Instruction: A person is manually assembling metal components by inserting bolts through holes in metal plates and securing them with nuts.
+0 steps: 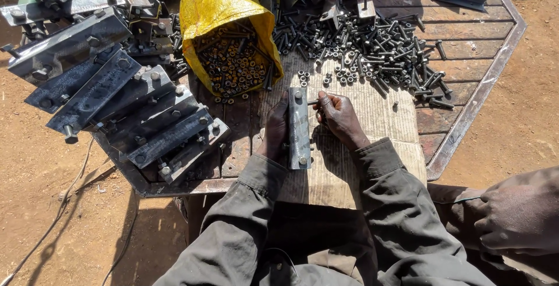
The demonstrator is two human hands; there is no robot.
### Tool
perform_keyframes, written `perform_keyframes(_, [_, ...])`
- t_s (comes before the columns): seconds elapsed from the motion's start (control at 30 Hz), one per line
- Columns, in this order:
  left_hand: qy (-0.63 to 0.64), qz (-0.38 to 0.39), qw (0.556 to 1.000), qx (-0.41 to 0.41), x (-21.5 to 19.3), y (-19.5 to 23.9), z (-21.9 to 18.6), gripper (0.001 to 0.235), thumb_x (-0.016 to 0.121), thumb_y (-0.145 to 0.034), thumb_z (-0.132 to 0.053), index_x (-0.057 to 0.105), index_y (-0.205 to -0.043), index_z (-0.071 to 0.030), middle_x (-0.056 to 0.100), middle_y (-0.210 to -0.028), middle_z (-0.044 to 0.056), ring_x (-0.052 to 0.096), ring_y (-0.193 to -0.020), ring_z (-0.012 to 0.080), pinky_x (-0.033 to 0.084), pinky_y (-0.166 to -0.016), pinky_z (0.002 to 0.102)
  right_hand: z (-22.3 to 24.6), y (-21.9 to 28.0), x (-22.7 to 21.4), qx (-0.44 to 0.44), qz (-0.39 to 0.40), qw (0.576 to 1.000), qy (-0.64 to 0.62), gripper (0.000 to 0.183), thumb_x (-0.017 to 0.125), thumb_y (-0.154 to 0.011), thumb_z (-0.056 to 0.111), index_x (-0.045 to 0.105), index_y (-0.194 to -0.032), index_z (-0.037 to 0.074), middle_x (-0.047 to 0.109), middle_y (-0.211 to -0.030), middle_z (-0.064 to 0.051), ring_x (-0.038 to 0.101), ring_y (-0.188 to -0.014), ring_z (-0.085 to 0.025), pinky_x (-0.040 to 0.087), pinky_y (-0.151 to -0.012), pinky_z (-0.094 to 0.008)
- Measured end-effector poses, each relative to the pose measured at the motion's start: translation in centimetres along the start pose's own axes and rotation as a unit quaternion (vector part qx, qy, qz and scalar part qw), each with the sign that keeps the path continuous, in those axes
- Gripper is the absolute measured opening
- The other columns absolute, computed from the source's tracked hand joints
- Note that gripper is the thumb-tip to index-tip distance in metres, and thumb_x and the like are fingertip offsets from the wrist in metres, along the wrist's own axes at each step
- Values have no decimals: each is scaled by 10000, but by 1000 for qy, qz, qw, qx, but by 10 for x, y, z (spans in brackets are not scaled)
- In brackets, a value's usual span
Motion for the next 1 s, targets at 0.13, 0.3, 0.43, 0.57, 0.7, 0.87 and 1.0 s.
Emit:
perform_keyframes(0.13, [-41,-1,999,1,-34,-14,11,317,624,-1046,-322,786,-1033,-50,768,-893,121,736,-799,160,610,-862,312,-5,3,-1,7,-22,999,-48,507,603,-1099,275,611,-666,11,439,-437,-89,376,-328,-83,309,-323,-197])
perform_keyframes(0.3, [23,8,1000,-13,19,21,-11,319,646,-1028,-337,792,-1022,-54,782,-914,129,761,-808,158,619,-832,311,15,5,5,8,-28,998,-52,428,661,-1067,246,658,-720,-4,434,-450,-83,402,-347,-87,328,-333,-209])
perform_keyframes(0.43, [-2,19,1000,0,13,23,-12,402,586,-1045,-441,781,-1091,-93,774,-936,83,741,-836,127,606,-872,302,29,8,7,-10,-18,999,-33,270,685,-1041,194,691,-882,-24,586,-600,-115,494,-470,-76,409,-434,-194])
perform_keyframes(0.57, [5,15,1000,22,38,35,-29,376,610,-1037,-439,792,-1002,-112,766,-852,62,721,-752,109,606,-825,277,15,2,3,-21,-12,1000,-14,200,650,-1052,170,699,-1032,-23,723,-803,-126,614,-642,-67,447,-524,-170])
perform_keyframes(0.7, [20,-1,1000,20,59,49,-36,389,631,-1019,-467,785,-953,-115,759,-788,68,711,-679,112,607,-754,267,8,1,5,-18,-2,1000,-7,192,682,-1038,174,688,-1054,-17,709,-792,-138,570,-598,-75,464,-499,-192])
perform_keyframes(0.87, [53,-9,999,-7,95,74,-60,292,704,-962,-367,766,-869,-97,755,-777,91,767,-724,214,646,-715,340,6,1,3,-26,-5,999,-38,198,635,-1062,156,698,-1023,-28,709,-748,-167,513,-460,-60,408,-427,-179])
perform_keyframes(1.0, [77,-14,997,-21,75,62,-42,320,721,-946,-407,749,-847,-104,744,-771,122,775,-750,306,650,-698,412,22,11,7,-17,-7,998,-54,203,646,-1051,161,705,-1016,-29,727,-774,-161,517,-481,-34,401,-438,-166])
Point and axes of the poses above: each hand's wrist, its own y-axis away from the middle knuckle, its own x-axis out of the palm, z = x × y, the point moved 4 cm from there along -y, towards the middle knuckle
